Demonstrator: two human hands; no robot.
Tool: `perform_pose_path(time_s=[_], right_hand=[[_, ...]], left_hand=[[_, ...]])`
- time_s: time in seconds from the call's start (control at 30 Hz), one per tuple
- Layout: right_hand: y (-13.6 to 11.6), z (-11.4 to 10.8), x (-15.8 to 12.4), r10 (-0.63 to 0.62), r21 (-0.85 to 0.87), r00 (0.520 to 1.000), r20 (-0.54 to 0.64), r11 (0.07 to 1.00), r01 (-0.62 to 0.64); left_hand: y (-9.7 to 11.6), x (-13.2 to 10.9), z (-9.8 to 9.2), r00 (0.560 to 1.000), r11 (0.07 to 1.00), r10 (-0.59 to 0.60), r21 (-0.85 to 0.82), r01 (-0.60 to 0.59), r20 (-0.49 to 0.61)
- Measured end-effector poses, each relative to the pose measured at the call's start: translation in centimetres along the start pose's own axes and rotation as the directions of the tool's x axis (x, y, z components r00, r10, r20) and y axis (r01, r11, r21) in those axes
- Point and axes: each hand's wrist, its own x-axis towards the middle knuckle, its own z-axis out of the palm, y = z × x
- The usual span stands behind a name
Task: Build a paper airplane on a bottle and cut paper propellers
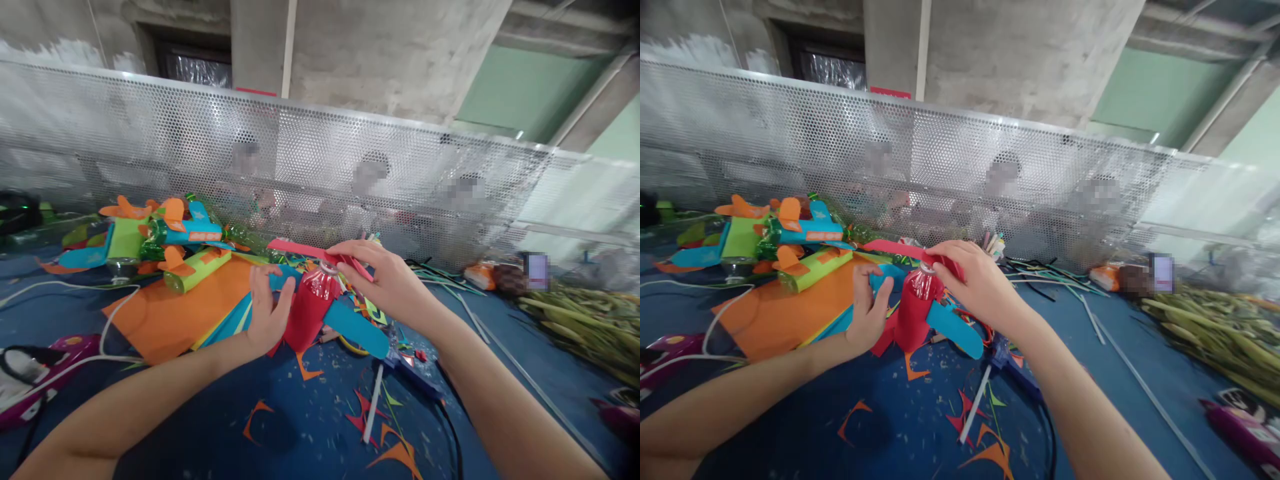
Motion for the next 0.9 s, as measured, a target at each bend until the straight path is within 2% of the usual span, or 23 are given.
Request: perform_pose_path(time_s=[0.07,0.1,0.13,0.17,0.23,0.3,0.37,0.4,0.57,0.7,0.8,0.9], right_hand=[[-0.5,0.1,0.0,-0.007,0.004,1.000,-0.004,1.000,0.007],[-0.7,0.1,0.0,-0.012,0.003,1.000,-0.005,1.000,0.012],[-0.9,0.2,0.0,-0.018,0.000,1.000,-0.005,1.000,0.018],[-1.1,0.2,0.0,-0.026,-0.003,1.000,-0.003,1.000,0.025],[-1.3,0.3,-0.1,-0.045,-0.002,0.999,0.000,0.999,0.045],[-1.4,0.4,-0.3,-0.060,0.002,0.998,-0.004,0.998,0.060],[-1.4,0.5,-0.5,-0.061,0.007,0.998,-0.013,0.998,0.061],[-1.4,0.6,-0.7,-0.055,0.009,0.998,-0.020,0.998,0.055],[-1.3,0.8,-1.6,0.035,0.067,0.998,-0.061,0.997,-0.031],[-1.1,1.9,-2.5,0.163,0.232,0.979,-0.118,0.964,-0.133],[-0.8,2.8,-3.0,0.187,0.322,0.970,-0.157,0.938,-0.129],[-0.6,3.5,-3.3,0.137,0.248,0.951,-0.276,0.966,-0.067]], left_hand=[[1.2,1.5,-0.9,0.988,0.995,0.086,0.057,-0.079,-0.129],[1.8,2.2,-1.5,0.973,0.984,0.159,0.107,-0.142,-0.168],[2.4,2.9,-2.0,0.961,0.964,0.226,0.180,-0.198,-0.157],[2.9,3.6,-2.4,0.950,0.939,0.285,0.233,-0.251,-0.128],[3.8,4.8,-3.0,0.920,0.875,0.391,0.303,-0.377,0.015],[4.2,5.5,-3.1,0.849,0.814,0.497,0.241,-0.528,0.178],[4.2,5.9,-2.8,0.795,0.797,0.541,0.135,-0.589,0.273],[4.1,5.9,-2.6,0.786,0.799,0.546,0.102,-0.592,0.288],[3.7,5.6,-2.1,0.801,0.828,0.523,0.050,-0.559,0.293],[4.0,5.5,-2.0,0.816,0.849,0.500,0.022,-0.528,0.289],[3.8,5.3,-1.7,0.821,0.851,0.509,-0.004,-0.526,0.260],[3.5,5.0,-1.3,0.834,0.856,0.510,-0.022,-0.517,0.210]])
